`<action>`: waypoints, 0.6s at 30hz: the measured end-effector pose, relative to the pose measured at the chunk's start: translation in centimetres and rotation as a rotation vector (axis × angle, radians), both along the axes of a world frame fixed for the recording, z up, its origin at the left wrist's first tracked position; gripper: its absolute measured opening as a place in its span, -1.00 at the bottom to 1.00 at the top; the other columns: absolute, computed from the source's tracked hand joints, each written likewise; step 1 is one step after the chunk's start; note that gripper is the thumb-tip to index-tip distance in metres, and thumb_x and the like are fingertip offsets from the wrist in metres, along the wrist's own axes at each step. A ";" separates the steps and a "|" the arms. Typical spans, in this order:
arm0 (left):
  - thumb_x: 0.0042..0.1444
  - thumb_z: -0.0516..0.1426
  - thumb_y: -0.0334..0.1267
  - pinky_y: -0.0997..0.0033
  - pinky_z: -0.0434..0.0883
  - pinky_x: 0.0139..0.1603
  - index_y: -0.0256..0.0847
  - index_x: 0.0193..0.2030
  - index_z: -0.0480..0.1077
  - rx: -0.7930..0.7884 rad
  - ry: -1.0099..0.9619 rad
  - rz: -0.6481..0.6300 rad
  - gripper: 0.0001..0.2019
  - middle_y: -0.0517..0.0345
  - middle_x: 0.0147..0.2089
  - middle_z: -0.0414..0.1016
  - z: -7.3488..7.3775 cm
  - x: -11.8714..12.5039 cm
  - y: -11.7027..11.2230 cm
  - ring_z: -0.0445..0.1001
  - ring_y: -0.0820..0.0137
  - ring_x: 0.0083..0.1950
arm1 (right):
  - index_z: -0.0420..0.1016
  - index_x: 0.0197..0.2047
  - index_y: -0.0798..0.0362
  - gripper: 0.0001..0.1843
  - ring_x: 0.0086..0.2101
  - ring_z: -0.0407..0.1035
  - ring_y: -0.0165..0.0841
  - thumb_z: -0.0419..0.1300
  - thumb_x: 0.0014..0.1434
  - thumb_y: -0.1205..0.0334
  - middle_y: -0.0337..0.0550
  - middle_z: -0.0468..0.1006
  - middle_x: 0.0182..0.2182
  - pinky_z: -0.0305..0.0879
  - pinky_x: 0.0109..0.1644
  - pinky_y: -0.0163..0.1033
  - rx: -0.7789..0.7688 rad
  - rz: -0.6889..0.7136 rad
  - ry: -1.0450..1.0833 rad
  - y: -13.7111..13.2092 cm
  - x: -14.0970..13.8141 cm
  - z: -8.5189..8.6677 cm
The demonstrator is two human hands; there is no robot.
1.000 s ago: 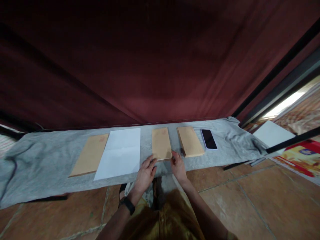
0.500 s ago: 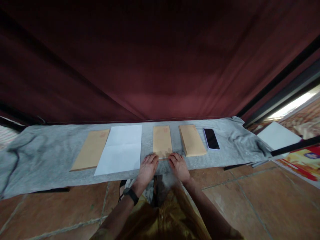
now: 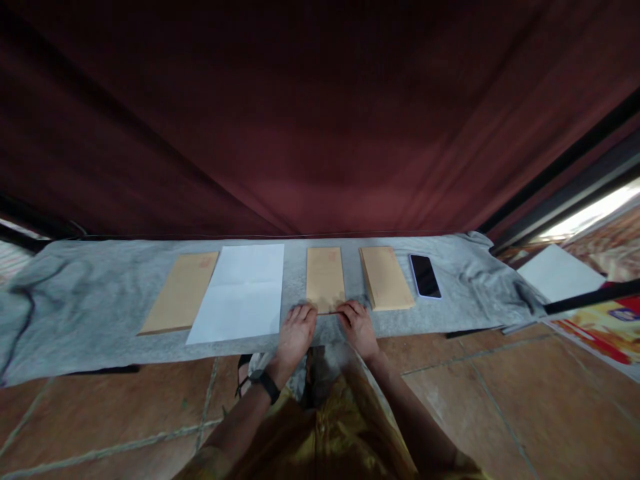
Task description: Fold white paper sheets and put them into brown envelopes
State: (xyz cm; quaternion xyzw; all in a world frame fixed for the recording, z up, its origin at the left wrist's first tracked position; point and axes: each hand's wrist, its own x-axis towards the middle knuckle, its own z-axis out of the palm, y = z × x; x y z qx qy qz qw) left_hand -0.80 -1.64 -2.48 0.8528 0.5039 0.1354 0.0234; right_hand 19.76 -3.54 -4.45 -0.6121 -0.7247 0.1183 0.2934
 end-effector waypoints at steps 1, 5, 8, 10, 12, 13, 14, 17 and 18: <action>0.36 0.01 -0.37 0.16 0.38 0.11 -0.21 0.02 0.46 0.001 0.022 -0.007 -0.77 0.04 0.02 0.53 0.2 0.0 0.0 0.44 0.20 0.06 | 0.56 -0.06 -0.03 -0.82 -0.05 0.44 -0.24 0.12 0.39 0.28 -0.12 0.58 -0.10 0.28 0.04 -0.12 0.003 0.004 0.023 0.0 0.0 -0.1; 0.30 0.04 -0.47 0.17 0.39 0.13 -0.23 0.05 0.44 -0.017 0.087 -0.044 -0.73 0.05 0.02 0.53 1.0 0.0 -0.2 0.44 0.21 0.06 | 0.58 -0.13 -0.03 -0.81 -0.10 0.45 -0.26 0.11 0.40 0.27 -0.14 0.60 -0.14 0.29 0.02 -0.13 0.023 0.024 0.076 0.0 0.2 -0.2; 0.27 0.05 -0.49 0.17 0.39 0.13 -0.22 0.00 0.46 -0.024 0.108 -0.056 -0.75 0.06 -0.02 0.54 1.5 -0.1 -0.6 0.45 0.21 0.04 | 0.58 -0.15 -0.04 -0.78 -0.12 0.46 -0.26 0.09 0.41 0.27 -0.15 0.62 -0.16 0.30 0.00 -0.13 0.041 0.042 0.083 -0.3 0.4 -0.3; 0.26 0.05 -0.49 0.16 0.40 0.12 -0.23 0.00 0.46 -0.024 0.116 -0.060 -0.75 0.05 -0.03 0.54 1.5 -0.1 -1.2 0.45 0.20 0.03 | 0.58 -0.15 -0.04 -0.78 -0.12 0.46 -0.26 0.08 0.42 0.26 -0.14 0.62 -0.16 0.31 -0.01 -0.13 0.053 0.067 0.090 -0.7 0.6 -0.6; 0.26 0.05 -0.49 0.17 0.40 0.11 -0.25 0.03 0.46 -0.020 0.106 -0.050 -0.73 0.03 -0.01 0.55 1.3 -0.3 -1.9 0.45 0.20 0.04 | 0.57 -0.14 -0.03 -0.78 -0.11 0.46 -0.26 0.08 0.42 0.26 -0.13 0.62 -0.15 0.31 0.00 -0.13 0.065 0.089 0.094 -1.3 0.9 -0.8; 0.27 0.05 -0.49 0.17 0.40 0.12 -0.25 0.05 0.45 -0.017 0.097 -0.041 -0.72 0.02 0.00 0.54 1.2 -0.3 -2.2 0.45 0.19 0.05 | 0.56 -0.12 -0.03 -0.79 -0.10 0.46 -0.26 0.07 0.42 0.26 -0.13 0.62 -0.15 0.31 0.01 -0.13 0.068 0.097 0.094 -1.5 0.9 -1.0; 0.28 0.05 -0.48 0.18 0.39 0.12 -0.26 0.06 0.45 -0.013 0.089 -0.030 -0.72 0.00 0.02 0.54 1.0 -0.3 -2.5 0.45 0.19 0.06 | 0.55 -0.11 -0.02 -0.79 -0.09 0.46 -0.26 0.07 0.42 0.26 -0.12 0.62 -0.14 0.31 0.01 -0.13 0.069 0.100 0.091 -1.8 1.0 -1.1; 0.33 0.03 -0.42 0.17 0.39 0.11 -0.27 0.08 0.44 -0.011 0.069 -0.007 -0.74 -0.02 0.03 0.54 0.9 -0.1 -2.7 0.45 0.18 0.06 | 0.53 -0.04 -0.01 -0.79 -0.04 0.44 -0.24 0.07 0.43 0.24 -0.10 0.60 -0.08 0.30 0.04 -0.11 0.066 0.085 0.068 -2.2 0.9 -1.1; 0.35 0.02 -0.39 0.16 0.39 0.10 -0.27 0.08 0.43 -0.015 0.062 0.002 -0.75 -0.03 0.03 0.55 1.0 0.0 -2.6 0.46 0.18 0.05 | 0.52 -0.01 -0.01 -0.79 -0.02 0.43 -0.23 0.07 0.42 0.23 -0.09 0.60 -0.06 0.29 0.05 -0.10 0.063 0.082 0.056 -2.2 0.8 -1.0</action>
